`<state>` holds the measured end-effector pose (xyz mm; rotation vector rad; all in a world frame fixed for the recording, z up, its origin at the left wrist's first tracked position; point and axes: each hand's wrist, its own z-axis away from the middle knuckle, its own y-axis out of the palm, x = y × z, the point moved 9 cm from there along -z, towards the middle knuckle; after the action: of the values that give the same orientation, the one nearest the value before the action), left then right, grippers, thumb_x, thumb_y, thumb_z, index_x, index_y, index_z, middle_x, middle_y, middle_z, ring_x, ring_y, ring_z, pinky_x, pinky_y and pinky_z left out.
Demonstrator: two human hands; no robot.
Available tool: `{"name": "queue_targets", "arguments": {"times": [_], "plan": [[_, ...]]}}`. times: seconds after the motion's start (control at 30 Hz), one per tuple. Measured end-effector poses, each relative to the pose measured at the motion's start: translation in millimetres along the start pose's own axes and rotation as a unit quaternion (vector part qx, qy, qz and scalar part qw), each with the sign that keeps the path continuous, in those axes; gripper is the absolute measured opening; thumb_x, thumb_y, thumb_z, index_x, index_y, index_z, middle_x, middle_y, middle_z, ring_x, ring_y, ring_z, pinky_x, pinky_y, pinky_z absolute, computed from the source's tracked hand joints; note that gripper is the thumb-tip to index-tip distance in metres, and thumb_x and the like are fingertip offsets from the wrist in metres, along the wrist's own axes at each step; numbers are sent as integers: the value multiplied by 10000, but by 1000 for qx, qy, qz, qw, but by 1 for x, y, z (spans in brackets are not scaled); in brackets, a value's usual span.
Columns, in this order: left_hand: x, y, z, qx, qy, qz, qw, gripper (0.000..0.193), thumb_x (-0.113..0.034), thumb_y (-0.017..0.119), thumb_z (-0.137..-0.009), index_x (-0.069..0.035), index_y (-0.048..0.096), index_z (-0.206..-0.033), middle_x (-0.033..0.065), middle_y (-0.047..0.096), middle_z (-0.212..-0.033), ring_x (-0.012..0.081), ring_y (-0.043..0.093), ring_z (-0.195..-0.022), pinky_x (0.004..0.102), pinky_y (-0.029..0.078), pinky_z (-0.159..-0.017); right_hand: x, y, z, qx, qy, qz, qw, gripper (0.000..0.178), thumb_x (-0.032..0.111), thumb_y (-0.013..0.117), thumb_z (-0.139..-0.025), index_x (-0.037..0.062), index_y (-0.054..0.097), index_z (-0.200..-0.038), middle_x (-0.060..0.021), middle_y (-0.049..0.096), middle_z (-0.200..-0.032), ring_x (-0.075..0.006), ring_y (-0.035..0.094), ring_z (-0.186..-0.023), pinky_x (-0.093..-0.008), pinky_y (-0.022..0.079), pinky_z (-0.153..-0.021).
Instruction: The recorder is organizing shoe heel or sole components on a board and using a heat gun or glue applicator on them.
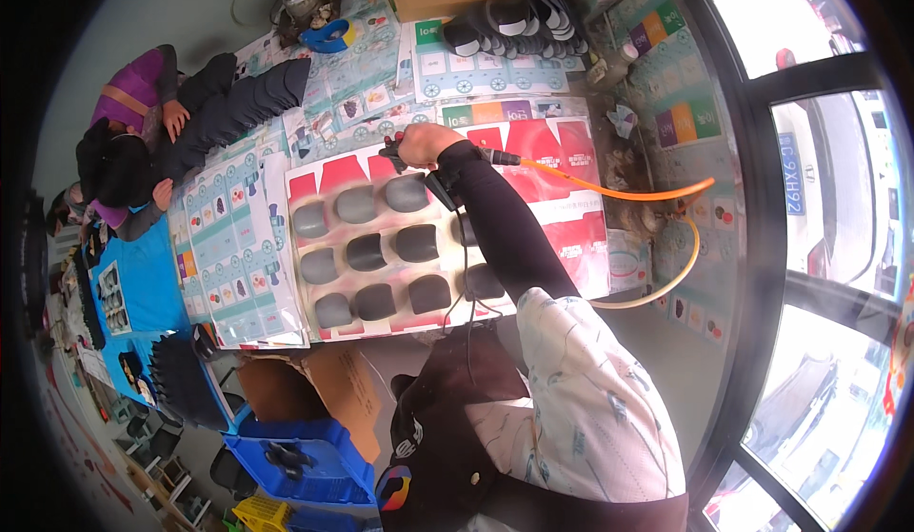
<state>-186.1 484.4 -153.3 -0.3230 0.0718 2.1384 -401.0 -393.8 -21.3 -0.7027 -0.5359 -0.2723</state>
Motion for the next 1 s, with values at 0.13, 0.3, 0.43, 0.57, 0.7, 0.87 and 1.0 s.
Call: {"name": "queue_targets", "arguments": {"times": [0.13, 0.3, 0.43, 0.57, 0.7, 0.87, 1.0], "plan": [[-5, 8, 1, -3, 19, 22, 1000, 333, -360, 544, -1048, -65, 638, -1171, 83, 699, -873, 142, 644, -692, 260, 500, -576, 18, 7, -2, 54, -27, 6, 998, 118, 87, 571, -578, -15, 631, -580, -202, 651, -631, -321, 677, -628, -386, 483, -565], [-28, 7, 3, -2, 39, 35, 999, 355, -362, 559, -1045, -53, 630, -1203, 92, 702, -897, 155, 659, -723, 267, 525, -615, 13, 11, -28, 41, -39, -16, 998, 84, 76, 587, -599, -7, 595, -591, -117, 598, -567, -262, 563, -492, -386, 392, -445], [-66, 22, 16, -42, 20, 14, 999, 362, -351, 553, -1048, -37, 628, -1210, 110, 706, -907, 171, 669, -753, 282, 541, -663, -16, 0, -12, 60, 16, -65, 996, 90, 40, 587, -594, -11, 610, -665, -107, 590, -576, -226, 540, -469, -368, 376, -426], [-71, 28, 26, -43, 23, -17, 999, 363, -351, 544, -1053, -30, 633, -1195, 110, 706, -903, 173, 669, -748, 289, 541, -660, -16, -2, -8, 35, 17, -84, 996, 71, 64, 583, -635, -1, 594, -611, -102, 588, -566, -197, 501, -434, -356, 354, -407], [-113, 55, 44, 6, 92, -24, 995, 358, -347, 536, -1056, -30, 637, -1189, 109, 705, -899, 173, 668, -747, 297, 541, -657, -32, -13, 9, 35, 43, -79, 995, 89, 68, 584, -647, -5, 594, -596, -104, 583, -541, -197, 502, -431, -357, 363, -417], [-85, 49, 24, 4, 45, 18, 999, 360, -345, 528, -1060, -26, 647, -1177, 95, 701, -888, 165, 663, -735, 297, 530, -630, -34, -6, 14, 9, 22, -113, 993, 121, 77, 589, -676, -4, 592, -586, -105, 587, -536, -199, 507, -422, -349, 372, -418], [-77, 41, 19, -10, 61, -19, 998, 357, -351, 531, -1057, -36, 661, -1162, 70, 699, -865, 148, 653, -700, 278, 515, -598, -37, 0, 16, -12, 54, -78, 995, 145, 97, 603, -691, -3, 594, -587, -106, 589, -535, -200, 531, -435, -346, 392, -426]]}}
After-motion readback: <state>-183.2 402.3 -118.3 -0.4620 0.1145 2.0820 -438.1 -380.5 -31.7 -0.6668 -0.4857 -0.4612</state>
